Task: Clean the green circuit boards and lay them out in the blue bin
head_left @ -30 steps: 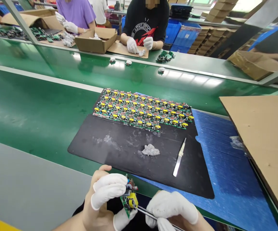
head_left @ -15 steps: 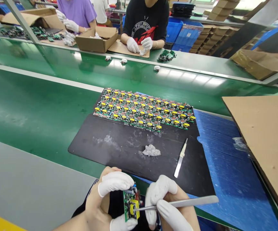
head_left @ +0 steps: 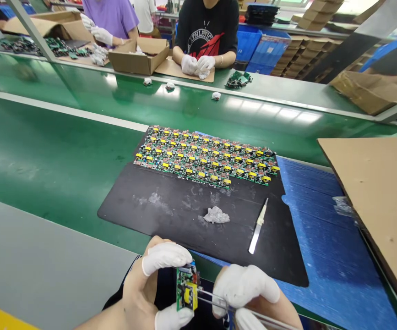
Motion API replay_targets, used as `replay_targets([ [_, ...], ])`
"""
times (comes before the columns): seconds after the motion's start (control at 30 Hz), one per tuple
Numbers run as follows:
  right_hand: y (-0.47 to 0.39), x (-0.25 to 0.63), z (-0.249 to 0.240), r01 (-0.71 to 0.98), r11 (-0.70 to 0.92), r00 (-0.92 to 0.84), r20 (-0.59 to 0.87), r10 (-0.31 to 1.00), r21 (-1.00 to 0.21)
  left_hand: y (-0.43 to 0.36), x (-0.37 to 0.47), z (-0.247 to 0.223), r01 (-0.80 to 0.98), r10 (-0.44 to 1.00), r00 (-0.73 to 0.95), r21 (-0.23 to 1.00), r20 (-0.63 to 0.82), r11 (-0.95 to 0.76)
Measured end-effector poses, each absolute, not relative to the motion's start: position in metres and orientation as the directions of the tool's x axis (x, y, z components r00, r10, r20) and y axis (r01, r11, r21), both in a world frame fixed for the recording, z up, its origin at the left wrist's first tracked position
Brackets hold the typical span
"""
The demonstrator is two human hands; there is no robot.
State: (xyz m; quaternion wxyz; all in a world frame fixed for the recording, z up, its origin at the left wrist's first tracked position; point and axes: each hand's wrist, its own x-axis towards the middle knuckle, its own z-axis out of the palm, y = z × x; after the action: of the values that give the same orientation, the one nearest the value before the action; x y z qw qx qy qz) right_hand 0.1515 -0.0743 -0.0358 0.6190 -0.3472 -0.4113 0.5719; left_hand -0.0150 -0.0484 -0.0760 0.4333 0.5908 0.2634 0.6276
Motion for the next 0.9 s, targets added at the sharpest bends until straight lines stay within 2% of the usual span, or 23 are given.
replay_targets([
  [0.1,-0.057,0.161,-0.042,-0.373,0.299,-0.197,0.390,0.899,-0.878,-0.051,-0.018,-0.080,-0.235,0.878,0.092,0.867,0.469,-0.438],
  [0.17,-0.043,0.165,-0.041,-0.393,0.356,-0.333,0.492,0.804,-0.848,-0.054,-0.021,-0.083,-0.229,0.906,0.097,0.895,0.412,-0.383],
  [0.27,-0.028,0.164,-0.035,-0.409,0.382,-0.448,0.547,0.707,-0.829,-0.057,-0.024,-0.086,-0.226,0.927,0.092,0.914,0.363,-0.336],
  [0.53,-0.032,0.164,-0.038,-0.404,0.374,-0.395,0.528,0.752,-0.835,-0.058,-0.024,-0.082,-0.226,0.926,0.138,0.921,0.353,-0.317],
  [0.9,-0.035,0.165,-0.039,-0.443,0.221,-0.362,0.399,0.843,-0.869,-0.056,-0.029,-0.081,-0.222,0.922,0.219,0.937,0.318,-0.270],
])
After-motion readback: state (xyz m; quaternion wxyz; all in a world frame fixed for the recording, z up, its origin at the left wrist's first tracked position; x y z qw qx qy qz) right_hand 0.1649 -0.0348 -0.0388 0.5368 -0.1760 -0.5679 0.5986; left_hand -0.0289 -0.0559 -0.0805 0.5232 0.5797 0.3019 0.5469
